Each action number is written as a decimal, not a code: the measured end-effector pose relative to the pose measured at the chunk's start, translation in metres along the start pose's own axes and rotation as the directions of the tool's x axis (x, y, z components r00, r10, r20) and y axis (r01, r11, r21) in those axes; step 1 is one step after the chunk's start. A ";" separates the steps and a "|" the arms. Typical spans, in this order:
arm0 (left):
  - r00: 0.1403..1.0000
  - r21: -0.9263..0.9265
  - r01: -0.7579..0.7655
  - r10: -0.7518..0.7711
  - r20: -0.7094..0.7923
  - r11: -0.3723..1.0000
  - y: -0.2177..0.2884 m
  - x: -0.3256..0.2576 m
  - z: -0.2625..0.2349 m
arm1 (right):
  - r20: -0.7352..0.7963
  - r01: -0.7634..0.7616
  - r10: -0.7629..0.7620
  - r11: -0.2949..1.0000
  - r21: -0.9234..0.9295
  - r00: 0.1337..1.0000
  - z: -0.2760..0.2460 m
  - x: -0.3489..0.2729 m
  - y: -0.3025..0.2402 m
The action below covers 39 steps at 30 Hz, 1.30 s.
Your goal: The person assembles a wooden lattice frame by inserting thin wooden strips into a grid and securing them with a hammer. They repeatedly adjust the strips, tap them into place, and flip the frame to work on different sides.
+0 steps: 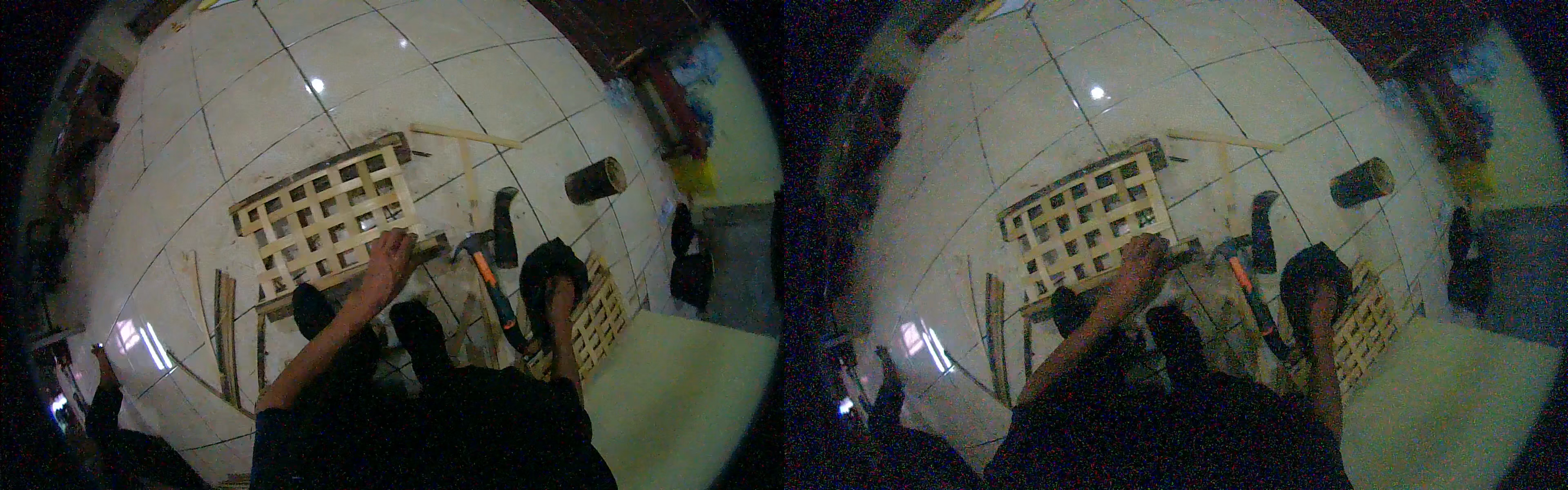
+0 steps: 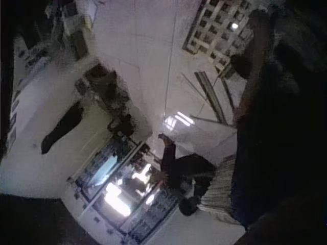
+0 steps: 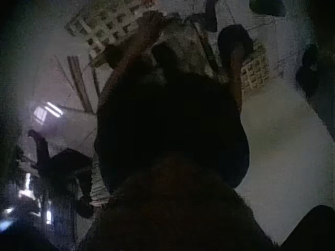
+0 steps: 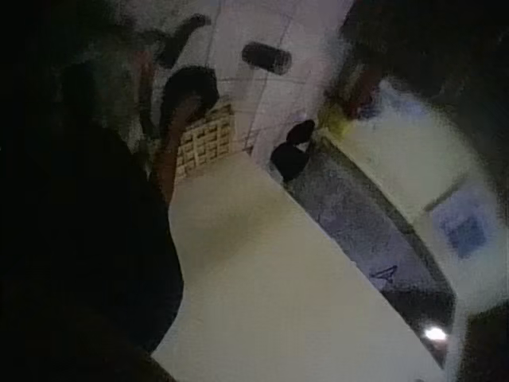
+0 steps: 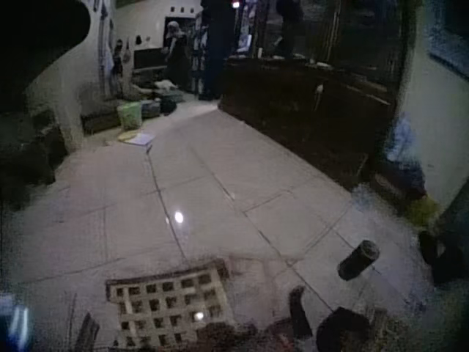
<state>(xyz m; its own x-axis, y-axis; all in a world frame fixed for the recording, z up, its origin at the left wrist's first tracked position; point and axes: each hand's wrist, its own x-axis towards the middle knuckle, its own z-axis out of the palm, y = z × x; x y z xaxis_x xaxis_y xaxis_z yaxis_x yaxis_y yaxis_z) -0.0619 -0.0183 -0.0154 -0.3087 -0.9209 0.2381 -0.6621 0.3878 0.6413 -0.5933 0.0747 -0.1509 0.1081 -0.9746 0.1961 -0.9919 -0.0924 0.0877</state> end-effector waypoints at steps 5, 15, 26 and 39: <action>0.999 0.003 0.033 -0.033 0.025 0.999 -0.013 -0.006 0.008 | 0.176 -0.192 0.176 0.979 0.075 0.969 -0.005 0.009 -0.020; 0.998 0.002 -0.057 0.057 0.003 0.998 -0.017 -0.006 0.016 | 0.149 -0.183 0.155 0.963 0.196 0.977 -0.036 0.029 -0.029; 0.996 0.034 -0.032 0.029 0.078 0.999 -0.014 -0.003 0.011 | 0.214 -0.349 0.303 0.909 0.229 0.929 -0.054 0.019 -0.029; 0.990 -0.059 0.031 -0.022 0.143 0.998 -0.011 -0.002 0.004 | 0.229 -0.408 0.352 0.868 0.284 0.908 -0.053 0.010 -0.025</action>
<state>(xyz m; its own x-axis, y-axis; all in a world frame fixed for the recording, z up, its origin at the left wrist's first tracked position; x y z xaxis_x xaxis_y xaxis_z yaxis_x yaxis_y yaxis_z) -0.0568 -0.0201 -0.0256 -0.3883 -0.9140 0.1173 -0.6301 0.3562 0.6900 -0.5643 0.0782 -0.0996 -0.2664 -0.9638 -0.0146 -0.9239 0.2596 -0.2812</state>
